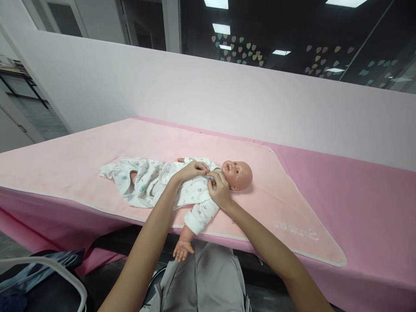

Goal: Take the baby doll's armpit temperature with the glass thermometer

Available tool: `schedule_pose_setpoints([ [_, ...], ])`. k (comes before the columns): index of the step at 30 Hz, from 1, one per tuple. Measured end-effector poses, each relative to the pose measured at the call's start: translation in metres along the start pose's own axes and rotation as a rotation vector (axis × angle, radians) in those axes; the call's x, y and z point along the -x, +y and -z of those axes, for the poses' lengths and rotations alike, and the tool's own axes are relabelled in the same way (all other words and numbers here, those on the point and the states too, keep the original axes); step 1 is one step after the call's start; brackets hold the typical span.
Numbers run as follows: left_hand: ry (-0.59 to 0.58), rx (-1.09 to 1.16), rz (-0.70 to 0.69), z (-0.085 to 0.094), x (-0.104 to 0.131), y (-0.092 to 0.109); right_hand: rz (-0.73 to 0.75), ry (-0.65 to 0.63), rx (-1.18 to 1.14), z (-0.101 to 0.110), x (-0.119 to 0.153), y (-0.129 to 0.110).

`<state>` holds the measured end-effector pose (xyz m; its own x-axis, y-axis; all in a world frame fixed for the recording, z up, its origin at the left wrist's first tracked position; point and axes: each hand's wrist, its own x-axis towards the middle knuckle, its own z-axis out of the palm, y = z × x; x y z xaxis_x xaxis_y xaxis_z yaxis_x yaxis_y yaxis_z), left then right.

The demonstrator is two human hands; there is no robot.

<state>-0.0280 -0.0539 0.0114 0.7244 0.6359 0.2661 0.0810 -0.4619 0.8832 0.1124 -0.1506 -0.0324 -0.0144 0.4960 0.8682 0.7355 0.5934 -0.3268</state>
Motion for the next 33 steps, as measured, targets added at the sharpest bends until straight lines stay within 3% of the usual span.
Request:
schedule_pose_setpoints([
  [15, -0.024, 0.011, -0.01, 0.0, 0.0, -0.004, -0.004, 0.007, 0.013, -0.001, 0.002, 0.006],
  [27, -0.06, -0.028, -0.028, -0.001, 0.004, 0.009, 0.023, 0.017, 0.027, -0.001, 0.001, 0.008],
  [30, 0.022, 0.008, 0.022, -0.002, 0.013, 0.011, 0.008, 0.002, 0.027, 0.0, 0.002, 0.007],
  [33, 0.213, 0.066, 0.021, -0.003, 0.03, 0.01, -0.028, -0.019, 0.022, 0.002, 0.0, 0.002],
])
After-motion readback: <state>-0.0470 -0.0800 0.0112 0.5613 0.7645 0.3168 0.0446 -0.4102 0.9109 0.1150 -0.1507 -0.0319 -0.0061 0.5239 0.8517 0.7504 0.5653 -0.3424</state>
